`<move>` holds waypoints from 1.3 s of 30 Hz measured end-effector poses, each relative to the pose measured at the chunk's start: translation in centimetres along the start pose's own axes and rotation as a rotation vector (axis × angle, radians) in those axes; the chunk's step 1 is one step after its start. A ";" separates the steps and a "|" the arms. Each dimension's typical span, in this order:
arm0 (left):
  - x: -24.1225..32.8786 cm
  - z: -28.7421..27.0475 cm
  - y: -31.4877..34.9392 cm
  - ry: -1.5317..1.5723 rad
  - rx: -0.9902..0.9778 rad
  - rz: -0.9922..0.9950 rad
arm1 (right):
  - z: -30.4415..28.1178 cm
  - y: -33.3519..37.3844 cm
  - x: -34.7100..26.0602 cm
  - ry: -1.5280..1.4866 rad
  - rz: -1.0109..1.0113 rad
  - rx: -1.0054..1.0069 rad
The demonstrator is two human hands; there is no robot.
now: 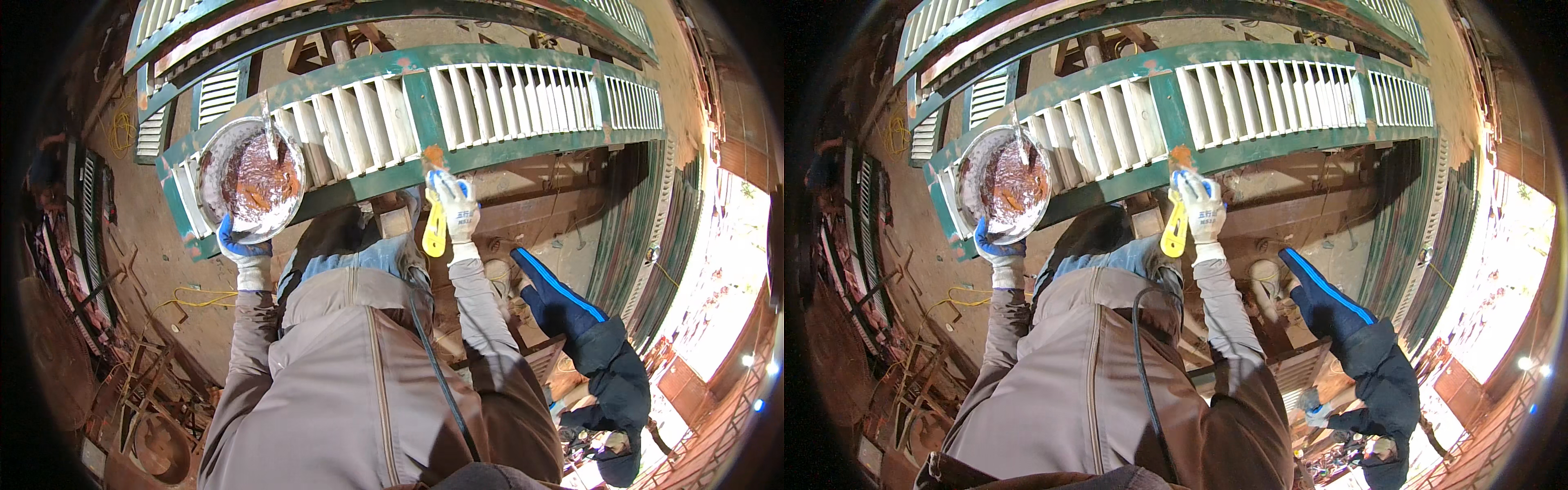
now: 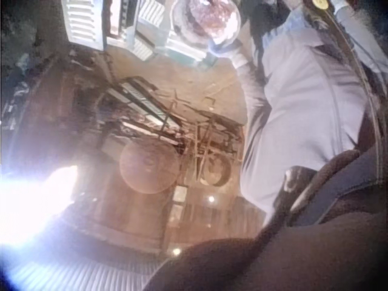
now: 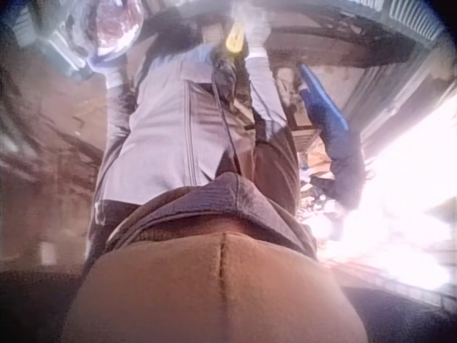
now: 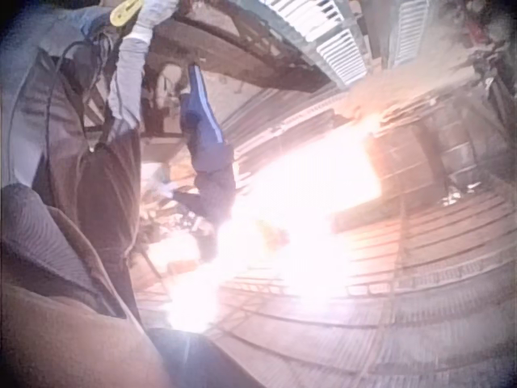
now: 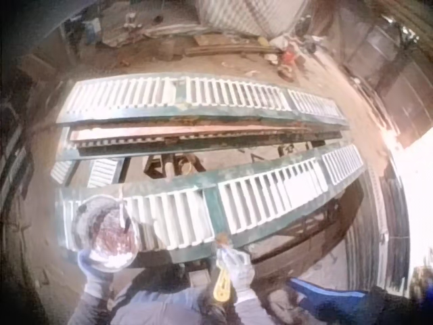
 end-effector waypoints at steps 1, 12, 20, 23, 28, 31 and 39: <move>-0.1 -0.2 -0.5 0.016 0.009 -0.001 | -1.4 -0.6 -0.9 0.039 0.013 0.063; -0.2 0.1 -0.5 0.017 -0.016 0.005 | -0.6 -2.1 -0.9 0.274 0.081 0.222; -0.5 -0.1 -0.6 -0.123 0.064 0.153 | 4.0 -0.9 -4.9 0.304 0.174 0.122; 0.6 0.8 0.4 0.013 -0.030 -0.109 | 1.7 1.0 -5.6 0.266 0.123 0.128; 0.8 1.7 0.7 0.040 -0.028 -0.118 | -0.8 -1.8 -2.4 0.199 0.124 0.326; 1.1 2.2 1.0 0.027 -0.034 -0.118 | -0.2 -3.2 -2.0 0.291 0.139 0.270; 0.0 -0.5 -0.1 0.001 0.045 -0.057 | -0.4 -4.8 -6.1 0.296 0.331 0.275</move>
Point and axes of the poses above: each hand's wrist, its own y-axis away from the middle knuckle, its own z-axis out of the palm, x = y × z, the point moved 2 cm from there along -y, towards the middle knuckle, and after that the axes turned 11 degrees about -y, right-handed, at the moved point
